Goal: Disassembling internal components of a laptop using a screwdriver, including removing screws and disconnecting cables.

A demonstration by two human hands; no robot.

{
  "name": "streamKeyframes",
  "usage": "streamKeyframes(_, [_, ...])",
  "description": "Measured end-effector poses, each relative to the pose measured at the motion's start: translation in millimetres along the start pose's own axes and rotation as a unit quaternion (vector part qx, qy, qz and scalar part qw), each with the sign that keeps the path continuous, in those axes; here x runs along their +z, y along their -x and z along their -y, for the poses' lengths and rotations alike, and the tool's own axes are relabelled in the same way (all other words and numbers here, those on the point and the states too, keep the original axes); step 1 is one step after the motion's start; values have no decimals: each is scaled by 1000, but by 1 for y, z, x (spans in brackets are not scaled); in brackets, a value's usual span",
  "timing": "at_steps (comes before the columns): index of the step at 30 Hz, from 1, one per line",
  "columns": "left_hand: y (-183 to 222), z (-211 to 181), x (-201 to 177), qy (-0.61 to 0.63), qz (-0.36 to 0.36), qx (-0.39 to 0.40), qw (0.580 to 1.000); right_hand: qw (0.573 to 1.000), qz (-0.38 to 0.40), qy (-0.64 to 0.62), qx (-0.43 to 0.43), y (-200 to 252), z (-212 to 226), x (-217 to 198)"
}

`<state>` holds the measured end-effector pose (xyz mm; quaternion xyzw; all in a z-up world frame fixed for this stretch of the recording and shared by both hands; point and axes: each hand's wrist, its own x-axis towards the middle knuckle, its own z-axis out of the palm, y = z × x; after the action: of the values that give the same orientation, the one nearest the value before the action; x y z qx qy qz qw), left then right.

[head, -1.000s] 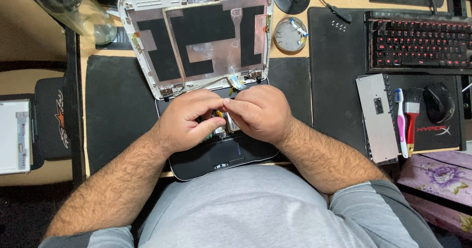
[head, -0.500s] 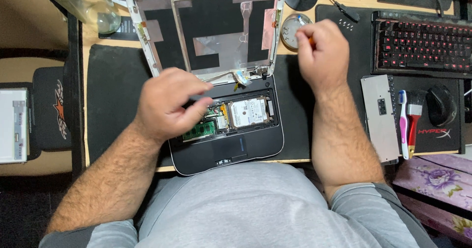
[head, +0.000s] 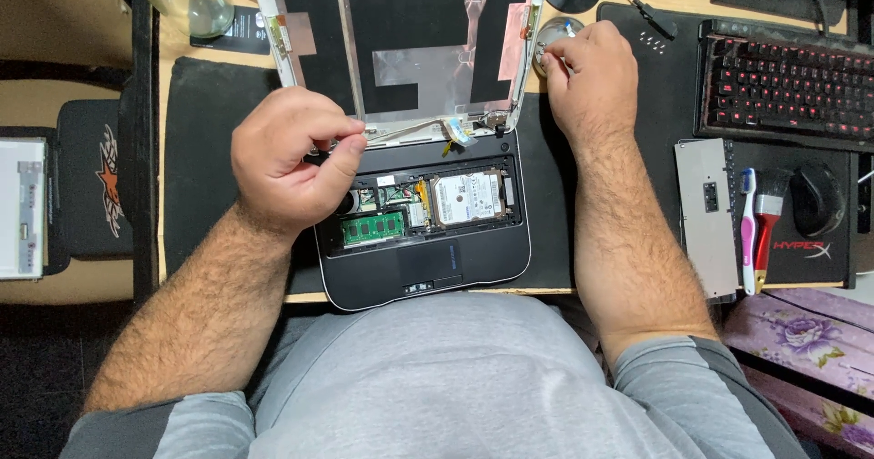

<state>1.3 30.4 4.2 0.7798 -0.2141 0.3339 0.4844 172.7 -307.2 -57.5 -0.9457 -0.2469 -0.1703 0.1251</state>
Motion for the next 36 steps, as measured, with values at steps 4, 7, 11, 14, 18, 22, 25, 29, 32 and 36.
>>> streamKeyframes(4, [0, 4, -5, -2, -14, -4, 1000, 999, -20, -39, 33, 1, 14, -23])
streamKeyframes(7, [-1, 9, -9, -18, -52, -8, 998, 983, -129, -125, -38, 6, 20, -37])
streamKeyframes(11, [0, 18, -10, -29, -120, -39, 992, 951, -192, -235, -55, 13, 43, -54])
streamKeyframes(14, [-1, 24, -10, -25, -148, -41, 988, 935, -175, -294, -89, 19, 55, -59])
streamKeyframes(18, [-4, 30, -11, -18, -177, -36, 983, 913, -118, -372, -118, 27, 61, -59])
streamKeyframes(22, [3, 44, -5, 46, -221, -72, 971, 882, -108, -446, -105, 29, 70, -57])
streamKeyframes(25, [8, 47, -4, 77, -227, -136, 961, 814, -135, -559, -81, 30, 72, -51])
streamKeyframes(29, [8, 45, -2, 105, -215, -146, 960, 851, -99, -509, -82, 36, 64, -56])
streamKeyframes(32, [8, 45, -1, 108, -202, -121, 966, 880, -71, -455, -111, 35, 65, -60])
streamKeyframes(36, [10, 46, 0, 122, -194, -109, 967, 782, -89, -611, -90, 35, 77, -55])
